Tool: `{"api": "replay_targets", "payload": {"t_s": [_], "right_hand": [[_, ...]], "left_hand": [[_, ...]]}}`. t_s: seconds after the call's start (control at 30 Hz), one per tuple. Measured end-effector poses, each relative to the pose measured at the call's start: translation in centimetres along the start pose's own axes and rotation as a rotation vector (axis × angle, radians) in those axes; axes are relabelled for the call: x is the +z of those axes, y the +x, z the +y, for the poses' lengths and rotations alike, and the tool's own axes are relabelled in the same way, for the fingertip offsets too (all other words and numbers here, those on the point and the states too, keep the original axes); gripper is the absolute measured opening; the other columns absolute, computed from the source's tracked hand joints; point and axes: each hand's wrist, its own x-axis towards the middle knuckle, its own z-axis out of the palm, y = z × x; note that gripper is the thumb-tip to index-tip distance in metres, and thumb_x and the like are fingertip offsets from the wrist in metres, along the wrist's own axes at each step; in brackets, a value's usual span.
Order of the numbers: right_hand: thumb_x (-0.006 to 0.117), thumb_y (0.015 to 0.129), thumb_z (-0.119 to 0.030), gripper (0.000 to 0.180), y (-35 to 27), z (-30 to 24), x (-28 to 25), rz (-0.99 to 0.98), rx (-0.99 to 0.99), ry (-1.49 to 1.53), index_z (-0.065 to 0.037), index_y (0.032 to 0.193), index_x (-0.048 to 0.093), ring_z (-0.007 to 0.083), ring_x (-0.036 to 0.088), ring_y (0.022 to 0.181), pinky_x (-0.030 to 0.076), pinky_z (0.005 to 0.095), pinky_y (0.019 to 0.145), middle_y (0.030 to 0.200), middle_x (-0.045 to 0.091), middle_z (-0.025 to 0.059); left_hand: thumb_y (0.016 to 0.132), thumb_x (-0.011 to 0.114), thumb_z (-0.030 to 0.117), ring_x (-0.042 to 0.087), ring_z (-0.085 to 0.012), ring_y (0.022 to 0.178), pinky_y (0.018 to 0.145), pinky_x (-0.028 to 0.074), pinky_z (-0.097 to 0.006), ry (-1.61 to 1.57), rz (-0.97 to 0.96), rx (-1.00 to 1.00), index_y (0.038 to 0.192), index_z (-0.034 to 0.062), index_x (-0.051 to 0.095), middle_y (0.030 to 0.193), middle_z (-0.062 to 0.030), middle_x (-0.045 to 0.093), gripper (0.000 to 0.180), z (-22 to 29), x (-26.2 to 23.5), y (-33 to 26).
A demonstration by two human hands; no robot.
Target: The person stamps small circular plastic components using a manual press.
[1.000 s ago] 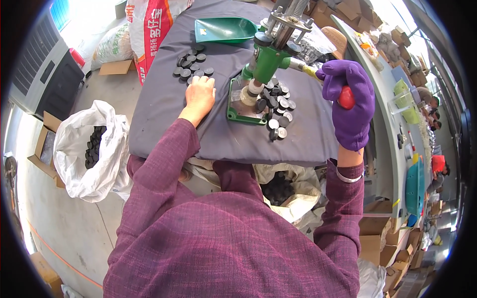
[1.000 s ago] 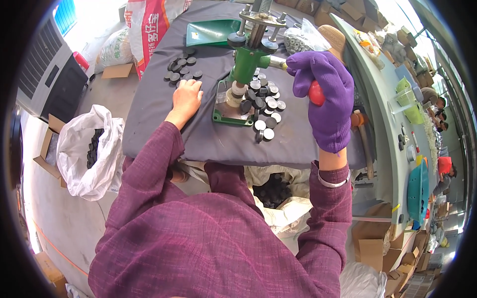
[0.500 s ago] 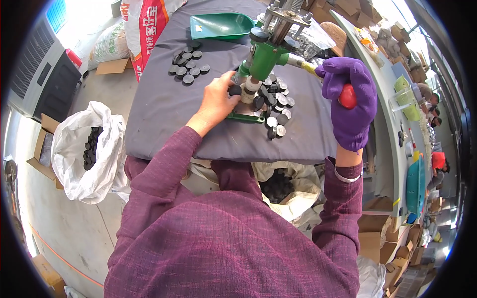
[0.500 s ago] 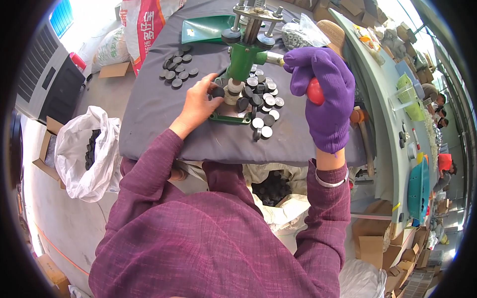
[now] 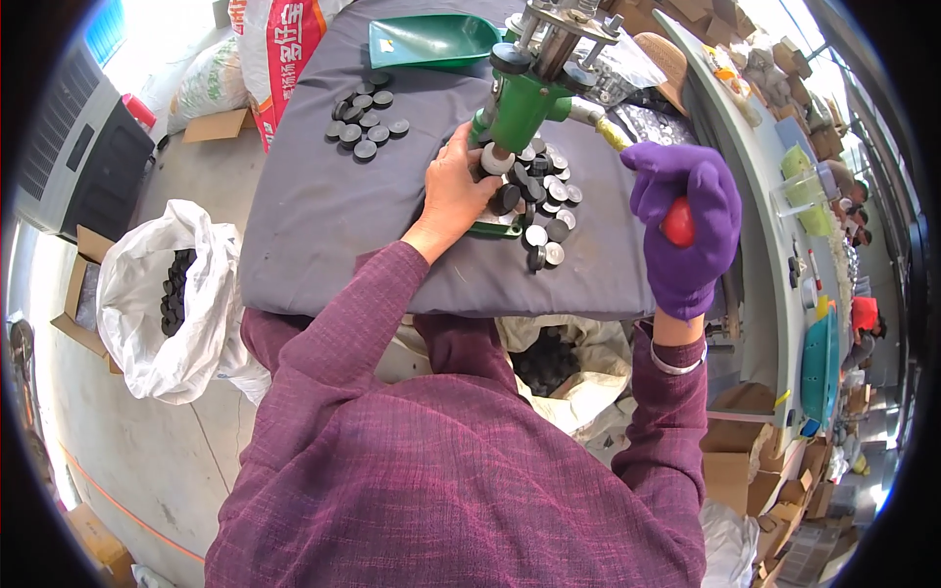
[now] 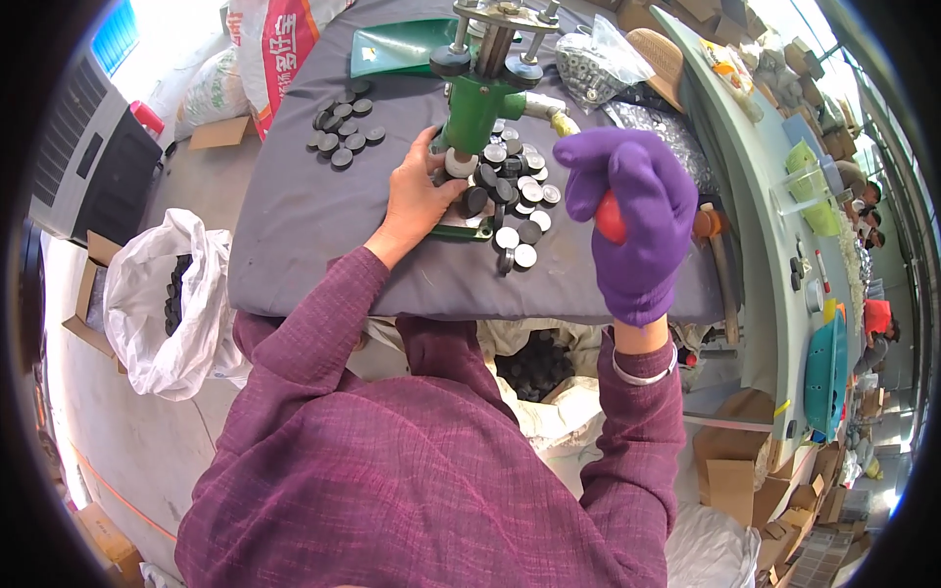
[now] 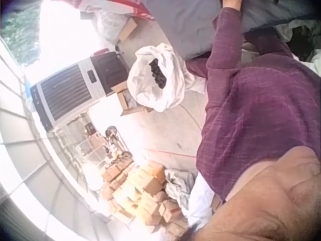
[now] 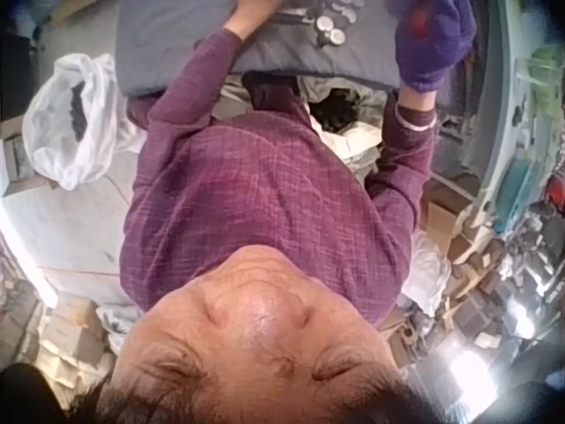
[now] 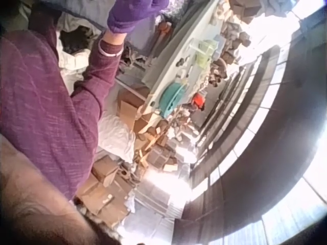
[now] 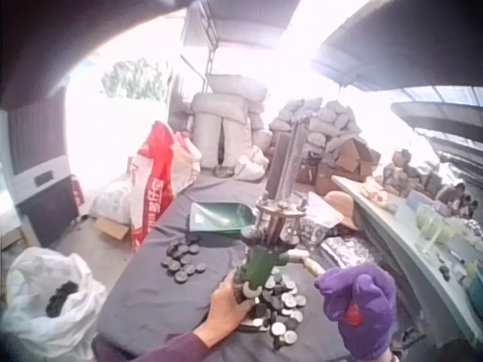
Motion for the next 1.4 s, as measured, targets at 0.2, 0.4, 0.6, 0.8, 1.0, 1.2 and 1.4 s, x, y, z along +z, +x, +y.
{"api": "replay_targets", "payload": {"t_s": [0.2,0.4,0.6,0.8,1.0,1.2,1.4], "right_hand": [[0.059,0.078,-0.007,0.009,-5.3,4.8,0.4,-0.205,-0.426,-0.417,-0.001,0.079,0.066,0.0187,0.056,0.061,0.046,0.0460,0.091,0.066,0.062,0.0071],[0.070,0.073,-0.008,0.005,-5.1,4.5,0.5,-0.209,-0.310,-0.282,-0.004,0.076,0.066,0.0252,0.062,0.066,0.047,0.0441,0.093,0.069,0.064,0.0077],[0.060,0.085,-0.007,0.011,-3.8,2.6,0.4,-0.123,-0.271,-0.147,0.000,0.083,0.068,0.0155,0.060,0.063,0.050,0.0362,0.082,0.070,0.064,0.0046],[0.053,0.093,-0.007,0.017,-2.5,-0.1,-0.4,-0.085,0.135,0.176,0.003,0.090,0.066,0.0053,0.056,0.062,0.046,0.0212,0.056,0.082,0.066,0.0048],[0.054,0.091,-0.008,0.017,-1.9,0.1,-0.2,-0.095,0.136,0.178,0.002,0.089,0.067,0.0050,0.055,0.061,0.044,0.0216,0.055,0.078,0.065,0.0033],[0.056,0.088,-0.009,0.016,-0.6,-1.6,-0.1,-0.098,0.193,0.170,0.003,0.086,0.067,0.0057,0.056,0.060,0.044,0.0214,0.053,0.076,0.064,0.0030],[0.056,0.094,-0.018,0.026,2.6,-1.8,-0.5,-0.022,0.142,0.212,0.004,0.083,0.066,0.0089,0.058,0.054,0.045,0.0233,0.048,0.073,0.065,0.0064]], "left_hand": [[0.070,0.074,0.006,0.068,-0.0264,0.099,0.087,0.051,-0.034,-0.091,-0.044,0.000,0.139,0.0007,0.039,0.110,-0.0179,0.069,0.077,1.2,-0.2,0.2],[0.073,0.064,0.006,0.059,-0.0348,0.110,0.095,0.046,-0.041,0.334,0.019,0.187,0.122,0.0025,0.060,0.117,-0.0191,0.064,0.049,-1.9,-5.3,0.7],[0.082,0.064,0.008,0.053,-0.0324,0.118,0.098,0.043,-0.042,0.689,0.068,0.228,0.124,0.0026,0.057,0.127,-0.0145,0.059,0.043,-8.9,-10.8,1.1],[0.083,0.066,0.014,0.045,-0.0327,0.126,0.097,0.041,-0.050,1.021,-0.104,0.185,0.126,0.0022,0.056,0.134,-0.0118,0.054,0.045,-7.3,-9.2,-0.5],[0.080,0.067,0.008,0.050,-0.0331,0.119,0.095,0.043,-0.046,0.861,-0.084,0.247,0.121,0.0008,0.057,0.126,-0.0133,0.058,0.043,-7.8,-9.1,-0.6],[0.078,0.069,0.005,0.056,-0.0318,0.103,0.088,0.047,-0.042,0.703,0.061,0.285,0.112,0.0014,0.061,0.110,-0.0129,0.062,0.036,-8.9,-9.8,-0.2],[0.075,0.073,0.009,0.056,-0.0296,0.099,0.084,0.047,-0.042,0.731,-0.001,0.225,0.109,0.0057,0.063,0.104,-0.0084,0.065,0.035,-8.8,-9.6,-0.2]]}}
